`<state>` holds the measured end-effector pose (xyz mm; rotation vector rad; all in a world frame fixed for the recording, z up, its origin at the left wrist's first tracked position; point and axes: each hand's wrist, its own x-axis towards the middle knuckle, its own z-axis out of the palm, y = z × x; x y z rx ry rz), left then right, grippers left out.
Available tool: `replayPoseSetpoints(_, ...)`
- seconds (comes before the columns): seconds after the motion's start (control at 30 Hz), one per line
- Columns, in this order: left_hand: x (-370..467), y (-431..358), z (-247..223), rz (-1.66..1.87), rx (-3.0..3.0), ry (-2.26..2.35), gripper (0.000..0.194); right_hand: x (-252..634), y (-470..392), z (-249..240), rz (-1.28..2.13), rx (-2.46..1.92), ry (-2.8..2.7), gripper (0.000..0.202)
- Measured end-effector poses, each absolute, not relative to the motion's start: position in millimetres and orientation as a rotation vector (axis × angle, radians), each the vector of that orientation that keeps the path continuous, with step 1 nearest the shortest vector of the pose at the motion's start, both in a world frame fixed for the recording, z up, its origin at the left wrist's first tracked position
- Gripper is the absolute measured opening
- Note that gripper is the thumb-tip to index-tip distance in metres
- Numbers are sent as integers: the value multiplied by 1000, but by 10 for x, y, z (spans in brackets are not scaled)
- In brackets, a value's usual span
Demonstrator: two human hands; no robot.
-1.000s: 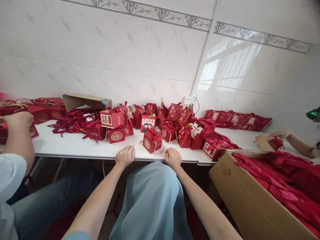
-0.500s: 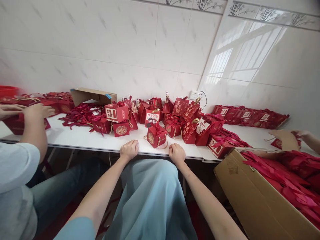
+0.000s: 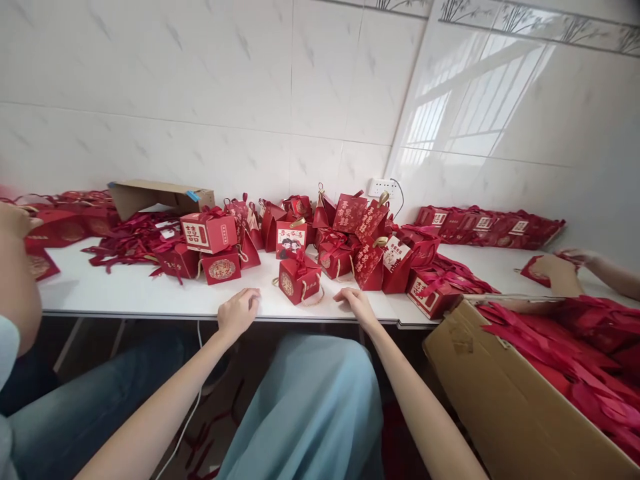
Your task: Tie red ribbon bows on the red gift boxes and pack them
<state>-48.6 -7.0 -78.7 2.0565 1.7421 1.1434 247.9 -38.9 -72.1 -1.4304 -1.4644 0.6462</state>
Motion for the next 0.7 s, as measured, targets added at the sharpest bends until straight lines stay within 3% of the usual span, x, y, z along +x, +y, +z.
replayPoseSetpoints(0.23, -120, 270, -436, 1325, 1629, 1412, 42, 2233, -335, -607, 618, -1299, -1281, 44)
replayPoseSetpoints(0.4, 225, 517, -320, 1359, 1479, 1257, 43, 1833, -274, -469, 481, -1299, -1442, 79)
replayPoseSetpoints(0.53, 312, 520, -332, 1341, 1462, 1175, 43, 1724, -207, -450, 438, -1332, -1587, 90)
replayPoseSetpoints(0.7, 223, 342, -358, 1265, 1439, 1169, 39, 1882, -144, -547, 747, -1139, -1637, 86)
